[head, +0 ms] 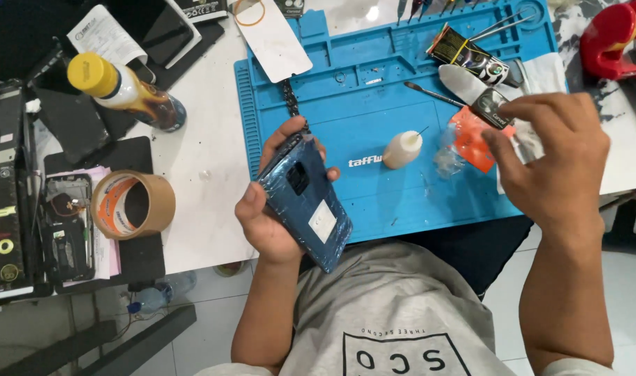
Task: Disassembling a smartphone by removing internal screws and prying off the mid-frame at a repair workstation.
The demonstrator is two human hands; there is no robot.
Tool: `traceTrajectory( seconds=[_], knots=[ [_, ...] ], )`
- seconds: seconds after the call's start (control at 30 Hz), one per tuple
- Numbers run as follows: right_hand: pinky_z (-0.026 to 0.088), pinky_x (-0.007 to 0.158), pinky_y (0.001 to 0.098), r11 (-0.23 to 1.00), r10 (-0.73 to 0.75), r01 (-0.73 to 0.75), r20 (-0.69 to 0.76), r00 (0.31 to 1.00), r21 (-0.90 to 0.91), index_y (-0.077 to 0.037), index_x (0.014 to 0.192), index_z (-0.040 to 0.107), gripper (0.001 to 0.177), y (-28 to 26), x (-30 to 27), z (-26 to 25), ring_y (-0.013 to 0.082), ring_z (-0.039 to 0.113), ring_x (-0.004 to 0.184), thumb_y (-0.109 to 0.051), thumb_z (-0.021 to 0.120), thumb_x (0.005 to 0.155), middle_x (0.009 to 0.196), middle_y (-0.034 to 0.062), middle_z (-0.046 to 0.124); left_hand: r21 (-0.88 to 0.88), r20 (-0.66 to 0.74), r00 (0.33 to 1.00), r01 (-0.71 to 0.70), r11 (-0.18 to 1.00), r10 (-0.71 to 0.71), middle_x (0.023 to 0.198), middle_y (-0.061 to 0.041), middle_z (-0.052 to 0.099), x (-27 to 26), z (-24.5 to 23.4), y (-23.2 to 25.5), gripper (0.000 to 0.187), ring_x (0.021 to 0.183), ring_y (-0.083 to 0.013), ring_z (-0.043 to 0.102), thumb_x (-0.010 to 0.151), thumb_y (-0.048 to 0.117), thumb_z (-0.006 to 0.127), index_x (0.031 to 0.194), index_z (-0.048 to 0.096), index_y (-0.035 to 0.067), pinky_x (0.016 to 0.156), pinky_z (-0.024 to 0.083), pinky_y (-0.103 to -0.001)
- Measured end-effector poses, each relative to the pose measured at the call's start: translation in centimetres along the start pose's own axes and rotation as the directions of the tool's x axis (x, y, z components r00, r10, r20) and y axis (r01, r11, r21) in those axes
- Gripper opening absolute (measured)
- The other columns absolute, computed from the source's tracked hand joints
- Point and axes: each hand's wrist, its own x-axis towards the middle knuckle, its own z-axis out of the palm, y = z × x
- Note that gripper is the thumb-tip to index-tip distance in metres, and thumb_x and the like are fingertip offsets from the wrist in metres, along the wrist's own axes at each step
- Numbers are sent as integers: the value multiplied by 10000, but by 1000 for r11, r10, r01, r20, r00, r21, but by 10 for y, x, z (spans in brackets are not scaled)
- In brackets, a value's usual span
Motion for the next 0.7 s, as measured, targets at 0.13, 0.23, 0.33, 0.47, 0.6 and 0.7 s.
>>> traceTrajectory(
  seconds=[0.13, 0.23, 0.33, 0.47, 0.6, 0.7],
  knots=[
    [518, 634, 431, 900, 379, -259, 337, 862, -350, -161, 1025, 769, 371, 9, -7, 17, 272, 646, 1037, -523, 754, 944, 1043, 46, 710, -59, 22, 999, -41, 997, 43, 1187, -149, 557, 3, -2, -3, 766, 1052, -237, 528, 877, 441, 714, 1424, 455, -29, 893, 508, -408],
    [520, 670, 422, 891, 369, -253, 276, 888, -378, -31, 1110, 732, 624, 14, -4, 31, 304, 619, 1003, -583, 825, 835, 1088, 108, 648, -88, -3, 999, -42, 995, 42, 1178, -183, 567, 2, -6, -5, 788, 1080, -274, 542, 872, 459, 702, 1439, 447, -26, 955, 532, -452],
    [478, 939, 495, 936, 321, -276, 209, 924, -218, 51, 1291, 706, 717, 14, -5, 33, 395, 571, 1180, -436, 869, 792, 1397, 218, 590, -71, -38, 999, -25, 997, 22, 1116, -196, 580, 3, -7, -7, 772, 1044, -282, 568, 881, 502, 661, 1425, 485, -16, 922, 546, -443],
    [450, 943, 482, 934, 353, -352, 269, 896, -53, 4, 1318, 645, 659, 13, 4, 32, 398, 556, 1127, -322, 855, 785, 1221, 202, 599, -75, -66, 998, -17, 997, 12, 1120, -194, 579, 8, -11, -11, 753, 1030, -285, 573, 885, 498, 639, 1408, 493, -24, 902, 544, -445],
    [358, 957, 500, 845, 497, -534, 378, 781, -7, -86, 1323, 603, 637, 12, 18, 25, 360, 572, 1150, -204, 838, 742, 1254, 111, 681, -140, -84, 992, 77, 987, -89, 1096, -181, 608, 11, -14, -15, 724, 1038, -287, 577, 883, 513, 615, 1393, 505, 9, 948, 512, -501],
    [439, 770, 381, 796, 489, -559, 297, 820, 233, -32, 933, 735, 145, 17, 16, 15, 246, 557, 941, -99, 834, 850, 936, 107, 673, -266, -65, 984, 145, 953, -168, 1113, -201, 606, 10, -17, -12, 706, 1043, -331, 563, 876, 513, 622, 1359, 521, 9, 955, 503, -504]
  ],
)
